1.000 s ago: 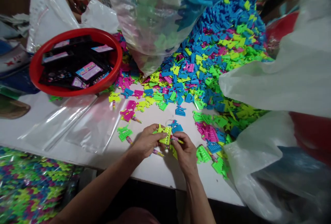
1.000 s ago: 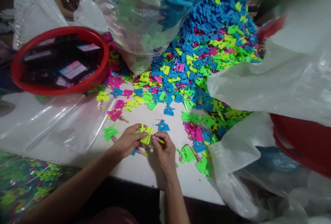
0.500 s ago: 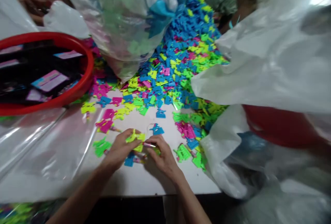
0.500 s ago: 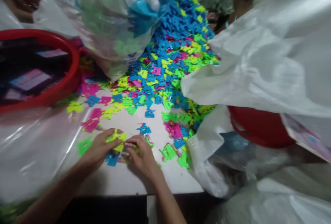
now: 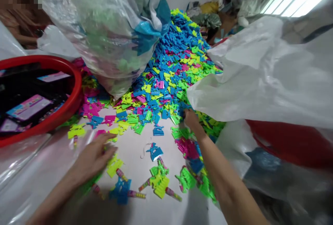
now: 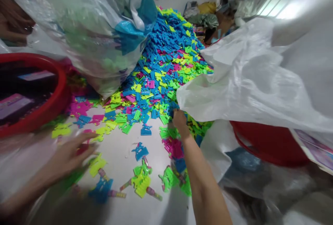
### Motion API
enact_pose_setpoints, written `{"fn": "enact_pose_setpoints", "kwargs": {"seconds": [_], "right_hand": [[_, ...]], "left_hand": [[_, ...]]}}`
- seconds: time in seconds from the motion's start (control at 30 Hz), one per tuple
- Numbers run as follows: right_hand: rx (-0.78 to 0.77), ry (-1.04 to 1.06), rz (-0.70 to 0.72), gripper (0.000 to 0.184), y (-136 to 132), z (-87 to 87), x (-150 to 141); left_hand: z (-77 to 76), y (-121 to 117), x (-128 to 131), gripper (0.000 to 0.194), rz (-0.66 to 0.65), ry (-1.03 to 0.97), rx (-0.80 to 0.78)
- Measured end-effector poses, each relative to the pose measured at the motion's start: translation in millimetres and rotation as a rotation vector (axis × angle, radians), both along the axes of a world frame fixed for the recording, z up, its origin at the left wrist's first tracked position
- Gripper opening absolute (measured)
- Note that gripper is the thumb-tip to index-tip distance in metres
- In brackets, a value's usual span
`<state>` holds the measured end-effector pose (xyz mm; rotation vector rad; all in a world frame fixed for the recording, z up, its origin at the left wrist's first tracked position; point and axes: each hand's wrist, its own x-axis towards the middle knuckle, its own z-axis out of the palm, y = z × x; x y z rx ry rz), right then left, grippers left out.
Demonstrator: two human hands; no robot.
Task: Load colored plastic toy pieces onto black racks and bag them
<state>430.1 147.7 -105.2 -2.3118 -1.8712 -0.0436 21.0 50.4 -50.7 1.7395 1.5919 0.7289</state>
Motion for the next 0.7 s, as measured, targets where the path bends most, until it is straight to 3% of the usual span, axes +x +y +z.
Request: {"fn": "enact_pose_setpoints", "kwargs": {"seconds": [0.07,0.13,0.27,0.4,0.47,0.57,0.7], "right_hand": [[-0.023,-0.041,0.021,0.038,2,-2.7,-5],[-0.044,-0.078,0.051,0.036,-4,-2.8,-6],[-0.091,-0.233,0.168,0.028,-24,-1.8,-3],[-0.092,-0.294,0.251,0.018,-38,-3.6,2],[-0.042,-0.154,0.216,0.018,-41,-2.6,2],[0.113,0.280,0.146,0.019,-50,6.4,-12],[0.231,0.901,0.210,0.029,-79,28.5,-65]], "left_hand": [[-4.6,21,25,0.038,-0.230,0.041,0.014],[-8.0,50,56,0.036,-0.364,0.136,0.061],[-11.3,108,123,0.036,-0.361,0.412,0.148],[-18.8,133,163,0.036,-0.296,0.435,0.112],[-22.7,134,167,0.035,-0.281,0.412,0.110],[-24.6,128,158,0.031,-0.253,0.347,0.122],[-24.0,106,133,0.018,-0.179,0.183,0.067]]}}
